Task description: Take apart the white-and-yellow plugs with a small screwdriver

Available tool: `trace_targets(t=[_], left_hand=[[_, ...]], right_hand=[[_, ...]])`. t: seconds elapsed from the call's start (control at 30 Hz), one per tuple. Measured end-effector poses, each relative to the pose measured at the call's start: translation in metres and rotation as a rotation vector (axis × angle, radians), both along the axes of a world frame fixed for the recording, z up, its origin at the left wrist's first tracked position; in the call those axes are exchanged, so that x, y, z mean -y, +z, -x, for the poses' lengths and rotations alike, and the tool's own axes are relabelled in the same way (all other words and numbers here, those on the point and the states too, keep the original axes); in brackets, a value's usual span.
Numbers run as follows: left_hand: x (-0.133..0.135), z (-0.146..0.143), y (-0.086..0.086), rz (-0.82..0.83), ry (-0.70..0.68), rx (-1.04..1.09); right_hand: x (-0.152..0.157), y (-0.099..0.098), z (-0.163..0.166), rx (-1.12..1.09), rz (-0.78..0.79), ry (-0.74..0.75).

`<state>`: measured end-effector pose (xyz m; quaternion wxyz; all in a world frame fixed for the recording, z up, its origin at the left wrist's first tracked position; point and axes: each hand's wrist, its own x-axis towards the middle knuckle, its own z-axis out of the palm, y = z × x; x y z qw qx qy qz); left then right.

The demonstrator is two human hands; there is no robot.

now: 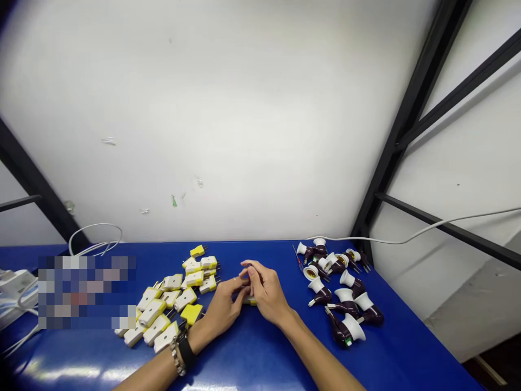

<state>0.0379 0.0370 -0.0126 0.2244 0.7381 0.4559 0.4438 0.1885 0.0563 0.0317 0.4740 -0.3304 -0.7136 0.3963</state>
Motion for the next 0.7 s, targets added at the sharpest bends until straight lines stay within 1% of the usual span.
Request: trace_targets(t=[0.07,0.17,0.27,0.4,0.57,0.7], left_hand=[[-0.0006,-0.0001,0.0003,0.005,-0.003,0.010],[-0.0024,-0.0001,0.0002,0.014,0.020,0.028],[-0.0025,0.0005,0.0007,0.014,0.020,0.034],[-0.0019,0.0008,0.0020,0.018,-0.015,0.034],[-0.0032,-0.0004,0.0008,0.031,0.015,0.066],[-0.0030,0.0002,0.0003,0.021,-0.018,0.048]], right_hand=[[0.0004,0.0000,0.0006,-0.011,0.027,0.036],[-0.0004,-0.0022,0.0017,-0.050,0.060,-0.002],[-0.0016,-0.0030,0.0014,-0.054,0.059,-0.022],[-0.0010,-0.0014,-0.0002,-0.038,0.058,0.014],[-0.0008,-0.0022,-0.0004,-0.046,0.077,-0.019],[-0.0024,-0.0026,-0.0015,-0.045,0.075,-0.003]])
